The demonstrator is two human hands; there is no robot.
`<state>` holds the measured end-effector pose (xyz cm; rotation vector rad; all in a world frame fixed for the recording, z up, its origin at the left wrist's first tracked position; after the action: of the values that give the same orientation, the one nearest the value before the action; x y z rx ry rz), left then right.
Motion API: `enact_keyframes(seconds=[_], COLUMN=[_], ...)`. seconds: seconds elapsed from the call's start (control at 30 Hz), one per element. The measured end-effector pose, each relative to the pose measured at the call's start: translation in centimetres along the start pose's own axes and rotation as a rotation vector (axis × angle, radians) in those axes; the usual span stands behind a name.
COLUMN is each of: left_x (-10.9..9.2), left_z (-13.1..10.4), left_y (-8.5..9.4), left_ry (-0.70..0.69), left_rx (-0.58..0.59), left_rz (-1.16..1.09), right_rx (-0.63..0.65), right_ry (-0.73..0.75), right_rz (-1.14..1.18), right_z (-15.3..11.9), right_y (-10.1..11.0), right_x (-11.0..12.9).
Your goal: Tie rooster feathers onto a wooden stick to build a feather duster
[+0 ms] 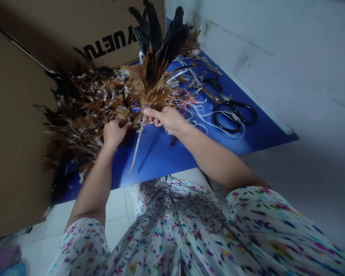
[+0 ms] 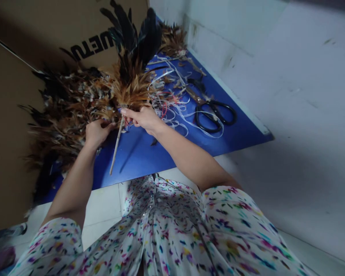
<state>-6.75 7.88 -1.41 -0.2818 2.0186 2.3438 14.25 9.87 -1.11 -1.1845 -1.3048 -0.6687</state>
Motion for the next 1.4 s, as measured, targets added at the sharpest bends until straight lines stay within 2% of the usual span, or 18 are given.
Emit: enact_keyframes(seconds=[0.07, 0.13, 0.27, 0.33, 0.43, 0.53, 0.7, 0.77, 0.87, 1.07, 1.23, 1.3, 1.4], left_x=[0.0, 0.4, 1.8, 2.4, 2.3, 0.6, -3.8, -4.8, -5.1, -2.4, 0.1, 0.6, 0.8], left_z=[0.2, 0.3, 0.3, 0.1, -0.3, -1.0, -2.4, -2.7, -2.5, -1.7, -1.6, -1.6, -1.6], left_y=[-0.1, -0.1, 0.4, 0.7, 1.4, 2.8, 4.8, 4.8, 4.2, 3.0, 4.0, 4.5, 5.0], left_ry=[0.004, 0.017, 0.017, 0.0, -0.002, 0.005, -0.003, 0.008, 0.039, 0.097, 0.084, 0.068, 0.07], left_rx=[0.006, -0.035, -0.227, -0.348, -0.461, -0.442, -0.153, -0.085, -0.109, -0.392, -0.71, -0.763, -0.707], left_rz=[-0.011, -0.051, -0.24, -0.4, -0.793, -1.183, -1.464, -1.516, -1.558, -1.562, -1.503, -1.461, -1.44], right_rx=[0.002, 0.002, 0.013, 0.018, 0.038, 0.081, 0.125, 0.135, 0.138, 0.143, 0.139, 0.14, 0.136], right_ry=[0.004, 0.005, 0.004, 0.01, 0.02, 0.025, 0.023, 0.019, 0.021, 0.021, 0.025, 0.014, 0.013], right_rz=[0.001, 0.005, 0.011, 0.003, -0.002, 0.007, 0.05, 0.069, 0.082, 0.032, 0.018, 0.003, -0.015], right_z=[0.0, 0.1, 0.1, 0.2, 0.3, 0.4, 0.4, 0.4, 0.4, 0.4, 0.4, 0.5, 0.5], right_y=[0.0, 0.1, 0.1, 0.1, 0.1, 0.1, 0.1, 0.1, 0.2, 0.1, 0.2, 0.3, 0.3], right_x=[0.0, -0.1, -0.2, -0.2, -0.3, -0.4, -0.3, -0.2, -0.2, -0.2, -0.3, -0.5, -0.7])
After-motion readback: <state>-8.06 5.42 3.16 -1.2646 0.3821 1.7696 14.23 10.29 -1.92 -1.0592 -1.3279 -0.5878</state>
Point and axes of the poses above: each hand's wrist, its own z-axis towards the middle knuckle, its own y-axis out of the back of the hand, x = y × z, the point moved 4 cm from there along z, towards the middle knuckle, and after that the axes turned 8 degrees about -y, right-handed, at the moved point
